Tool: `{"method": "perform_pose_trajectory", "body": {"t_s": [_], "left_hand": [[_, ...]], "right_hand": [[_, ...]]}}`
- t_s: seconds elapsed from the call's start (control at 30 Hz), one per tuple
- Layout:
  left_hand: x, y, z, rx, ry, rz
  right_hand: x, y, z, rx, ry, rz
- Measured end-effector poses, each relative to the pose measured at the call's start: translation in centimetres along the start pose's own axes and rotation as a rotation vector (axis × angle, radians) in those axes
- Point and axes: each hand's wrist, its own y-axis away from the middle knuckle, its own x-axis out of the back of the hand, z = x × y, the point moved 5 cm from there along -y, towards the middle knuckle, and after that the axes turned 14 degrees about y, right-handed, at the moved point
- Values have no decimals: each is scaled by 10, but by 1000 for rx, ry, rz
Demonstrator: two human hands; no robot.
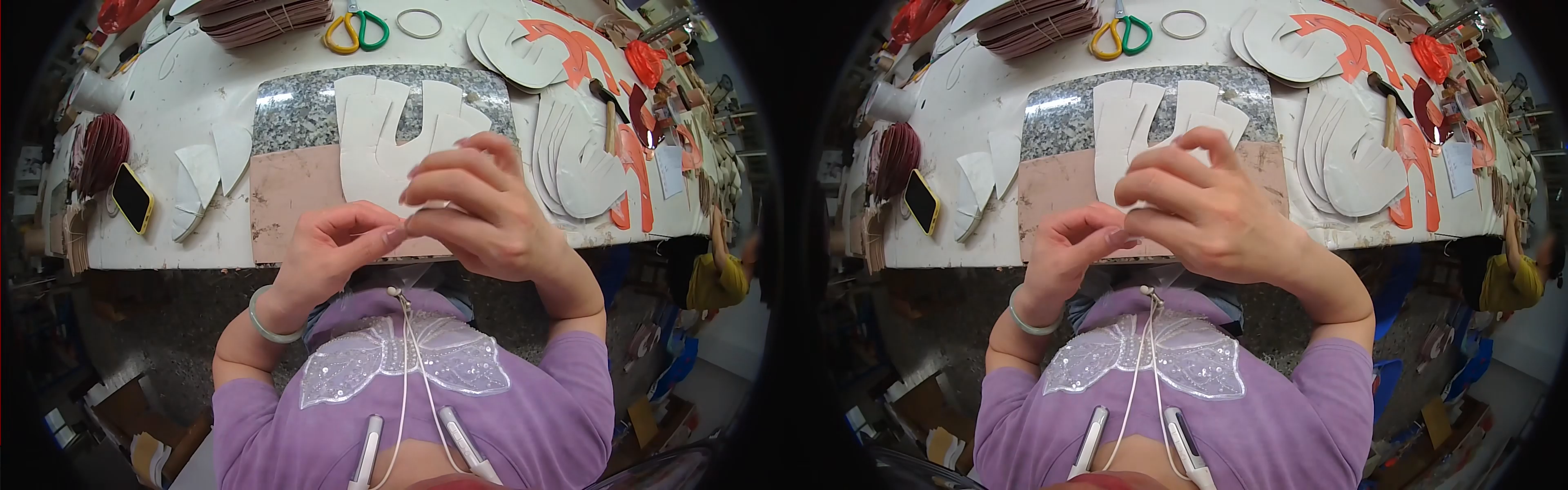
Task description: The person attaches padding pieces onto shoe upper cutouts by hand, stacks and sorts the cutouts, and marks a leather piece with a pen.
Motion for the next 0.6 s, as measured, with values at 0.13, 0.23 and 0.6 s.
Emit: {"method": "perform_pose_trajectory", "body": {"t_s": [0.13, 0.23, 0.6], "left_hand": [[4, -6, -4, -138, 117, 120], [6, -7, -3, -259, 198, 209], [1, -2, -1, -101, 128, 75]], "right_hand": [[2, 10, -8, -215, -110, -25], [-6, 21, -8, -423, -222, -67], [-21, 14, -2, -330, -247, 44]]}}
